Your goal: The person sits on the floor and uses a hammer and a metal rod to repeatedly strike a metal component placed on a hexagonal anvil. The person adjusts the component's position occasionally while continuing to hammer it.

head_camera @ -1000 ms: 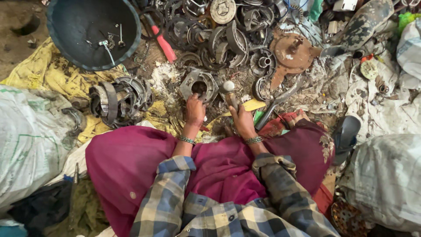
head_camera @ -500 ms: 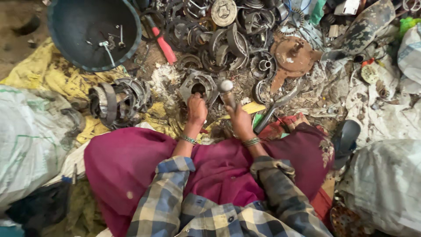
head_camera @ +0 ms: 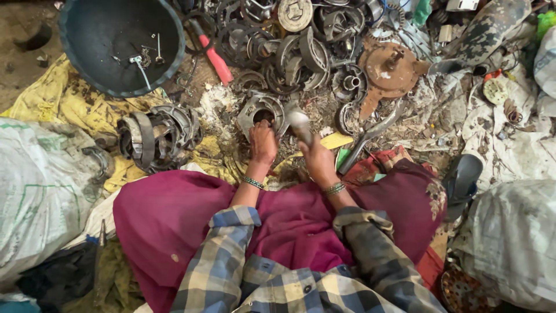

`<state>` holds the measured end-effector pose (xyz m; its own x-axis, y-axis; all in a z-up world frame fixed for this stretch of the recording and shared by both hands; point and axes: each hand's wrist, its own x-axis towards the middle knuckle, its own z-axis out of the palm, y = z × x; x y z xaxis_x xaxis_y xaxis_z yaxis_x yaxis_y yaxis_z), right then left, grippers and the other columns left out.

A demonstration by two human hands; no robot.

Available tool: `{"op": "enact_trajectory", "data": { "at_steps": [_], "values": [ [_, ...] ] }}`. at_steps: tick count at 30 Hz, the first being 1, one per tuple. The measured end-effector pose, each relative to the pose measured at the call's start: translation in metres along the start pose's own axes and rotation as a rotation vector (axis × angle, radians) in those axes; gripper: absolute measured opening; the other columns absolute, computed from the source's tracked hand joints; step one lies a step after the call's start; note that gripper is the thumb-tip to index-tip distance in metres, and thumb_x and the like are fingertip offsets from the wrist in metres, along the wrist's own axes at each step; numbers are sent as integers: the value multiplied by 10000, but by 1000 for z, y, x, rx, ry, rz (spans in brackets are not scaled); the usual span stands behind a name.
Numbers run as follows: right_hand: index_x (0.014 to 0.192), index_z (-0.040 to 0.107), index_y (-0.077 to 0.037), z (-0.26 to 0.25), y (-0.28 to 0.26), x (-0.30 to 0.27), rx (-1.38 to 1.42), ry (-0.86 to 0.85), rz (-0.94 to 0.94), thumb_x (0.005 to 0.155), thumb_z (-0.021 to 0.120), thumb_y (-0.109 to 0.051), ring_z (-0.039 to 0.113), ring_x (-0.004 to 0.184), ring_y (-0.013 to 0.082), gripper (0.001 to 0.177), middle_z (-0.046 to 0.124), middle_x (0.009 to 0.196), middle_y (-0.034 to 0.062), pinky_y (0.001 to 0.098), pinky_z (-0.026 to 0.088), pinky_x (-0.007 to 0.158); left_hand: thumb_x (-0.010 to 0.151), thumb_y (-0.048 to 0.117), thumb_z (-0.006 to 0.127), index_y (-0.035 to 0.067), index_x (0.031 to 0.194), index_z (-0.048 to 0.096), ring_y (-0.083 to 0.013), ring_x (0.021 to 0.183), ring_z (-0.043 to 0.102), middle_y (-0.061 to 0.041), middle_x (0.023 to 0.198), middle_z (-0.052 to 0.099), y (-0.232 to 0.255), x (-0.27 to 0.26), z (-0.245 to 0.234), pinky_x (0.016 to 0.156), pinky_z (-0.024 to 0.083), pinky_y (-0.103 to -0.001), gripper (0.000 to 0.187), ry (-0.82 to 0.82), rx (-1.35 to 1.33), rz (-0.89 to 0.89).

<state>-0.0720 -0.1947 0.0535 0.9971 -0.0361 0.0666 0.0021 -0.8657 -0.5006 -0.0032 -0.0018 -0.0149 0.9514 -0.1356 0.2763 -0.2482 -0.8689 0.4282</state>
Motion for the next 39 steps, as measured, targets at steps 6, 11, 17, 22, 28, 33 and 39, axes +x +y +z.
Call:
{"op": "enact_trajectory", "data": {
  "at_steps": [6,11,17,22,28,33,39],
  "values": [
    [1073,558,-34,-12,-1,0,283,-42,199,1066,538,-429,703,624,343,396,687,693,176,453,529,579,775,230,792,34,839,789,-348,1083,606,-173,1093,662,-4,2,-7,938,442,-498,206,-38,4,-81],
    [1100,552,-43,-25,-3,-2,546,177,-53,1049,518,-397,719,601,323,359,706,733,153,399,588,530,741,246,779,44,986,800,-368,1071,596,-190,1105,670,2,2,7,942,422,-536,318,74,-22,-45],
    [1166,539,13,3,-1,1,136,-83,78,1054,578,-379,694,672,429,409,697,728,238,491,518,574,855,203,756,89,1005,784,-326,1163,601,-160,1185,662,4,5,11,1015,453,-488,191,-94,48,-148],
    [1156,578,-12,-10,-3,-2,210,-37,180,1063,564,-390,704,654,348,389,697,724,201,442,527,568,764,188,794,58,1041,787,-357,1113,591,-174,1139,652,5,2,-1,941,446,-503,306,-38,-28,-130],
    [1137,566,-2,-45,-13,-8,541,282,-139,1101,533,-354,696,660,192,355,700,760,128,360,557,605,775,239,818,15,952,777,-380,1143,592,-210,1195,651,-4,3,-2,975,446,-515,289,-103,-122,-116],
    [1169,556,36,-14,-18,7,277,76,57,1003,596,-331,666,646,416,405,670,715,240,485,512,562,788,224,817,-23,887,772,-407,1125,596,-238,1176,651,-6,7,0,974,454,-520,271,-64,-153,-97],
    [1078,578,-20,4,-4,6,154,-21,130,1090,558,-404,666,687,444,385,687,745,235,526,491,601,718,132,789,-24,867,774,-395,1109,615,-226,1162,655,-4,6,-8,934,471,-523,217,-54,-92,-133]
  ]
}}
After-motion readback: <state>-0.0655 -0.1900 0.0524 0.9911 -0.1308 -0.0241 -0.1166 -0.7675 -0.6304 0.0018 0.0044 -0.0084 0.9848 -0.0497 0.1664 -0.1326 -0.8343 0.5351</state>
